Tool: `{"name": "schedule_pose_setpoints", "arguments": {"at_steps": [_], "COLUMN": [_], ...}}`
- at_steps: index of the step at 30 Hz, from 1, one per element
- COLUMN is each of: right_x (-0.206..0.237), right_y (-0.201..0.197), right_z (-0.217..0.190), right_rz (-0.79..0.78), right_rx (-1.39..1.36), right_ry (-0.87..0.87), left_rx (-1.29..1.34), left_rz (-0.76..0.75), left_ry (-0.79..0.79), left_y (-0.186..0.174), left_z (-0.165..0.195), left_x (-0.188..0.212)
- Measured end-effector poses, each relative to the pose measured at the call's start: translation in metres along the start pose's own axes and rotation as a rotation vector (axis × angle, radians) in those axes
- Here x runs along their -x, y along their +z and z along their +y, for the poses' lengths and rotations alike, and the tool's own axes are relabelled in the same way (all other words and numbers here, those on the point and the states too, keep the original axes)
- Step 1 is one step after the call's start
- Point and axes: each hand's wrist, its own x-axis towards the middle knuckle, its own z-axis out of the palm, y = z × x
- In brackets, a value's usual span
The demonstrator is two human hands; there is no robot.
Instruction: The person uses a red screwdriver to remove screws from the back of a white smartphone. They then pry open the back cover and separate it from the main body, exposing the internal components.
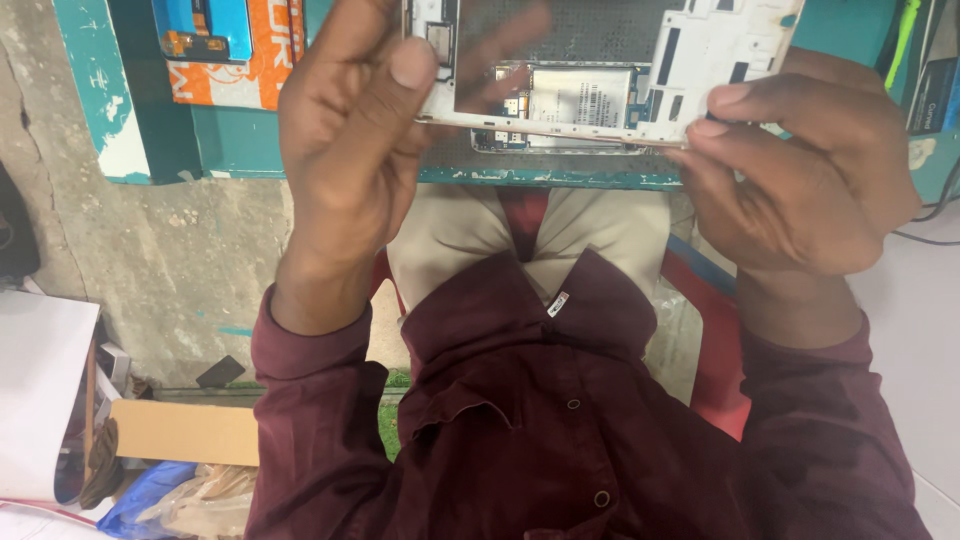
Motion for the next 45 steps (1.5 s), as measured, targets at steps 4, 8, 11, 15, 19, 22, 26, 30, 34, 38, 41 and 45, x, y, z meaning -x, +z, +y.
{"name": "schedule_pose_setpoints", "arguments": {"at_steps": [4,8,11,15,19,22,26,30,34,38,41,45], "right_x": [0.004,0.001,-0.002,-0.006,-0.006,-0.005,-0.006,-0.010,-0.011,-0.009,-0.007,-0.008], "right_y": [0.008,0.020,0.026,0.027,0.025,0.023,0.022,0.023,0.022,0.021,0.023,0.026], "right_z": [0.005,0.007,0.001,-0.009,-0.017,-0.018,-0.017,-0.014,-0.012,-0.013,-0.013,-0.013], "right_rz": [0.044,0.078,0.057,0.014,-0.007,-0.023,-0.002,0.010,-0.001,0.000,-0.007,0.005], "right_rx": [-0.039,-0.062,-0.050,-0.007,-0.025,-0.005,0.020,-0.011,-0.039,-0.014,-0.006,0.007], "right_ry": [0.036,-0.031,-0.023,-0.062,-0.041,-0.062,-0.117,-0.168,-0.206,-0.204,-0.186,-0.206], "left_rx": [-0.698,-1.280,-1.415,-1.523,-1.494,-1.460,-1.452,-1.447,-1.427,-1.437,-1.486,-1.515], "left_rz": [0.124,-0.065,-0.238,-0.248,-0.239,-0.246,-0.232,-0.202,-0.211,-0.211,-0.188,-0.189], "left_ry": [0.357,0.712,0.758,0.838,0.970,1.040,1.095,1.162,1.165,1.121,1.108,1.081], "left_y": [0.009,0.005,0.008,0.008,0.005,0.003,0.004,0.005,0.004,0.006,0.009,0.009], "left_z": [-0.004,-0.002,-0.005,-0.014,-0.024,-0.029,-0.032,-0.034,-0.033,-0.030,-0.027,-0.023], "left_x": [0.009,0.001,0.003,0.005,0.004,0.001,0.001,-0.001,-0.002,0.001,0.004,0.006]}}
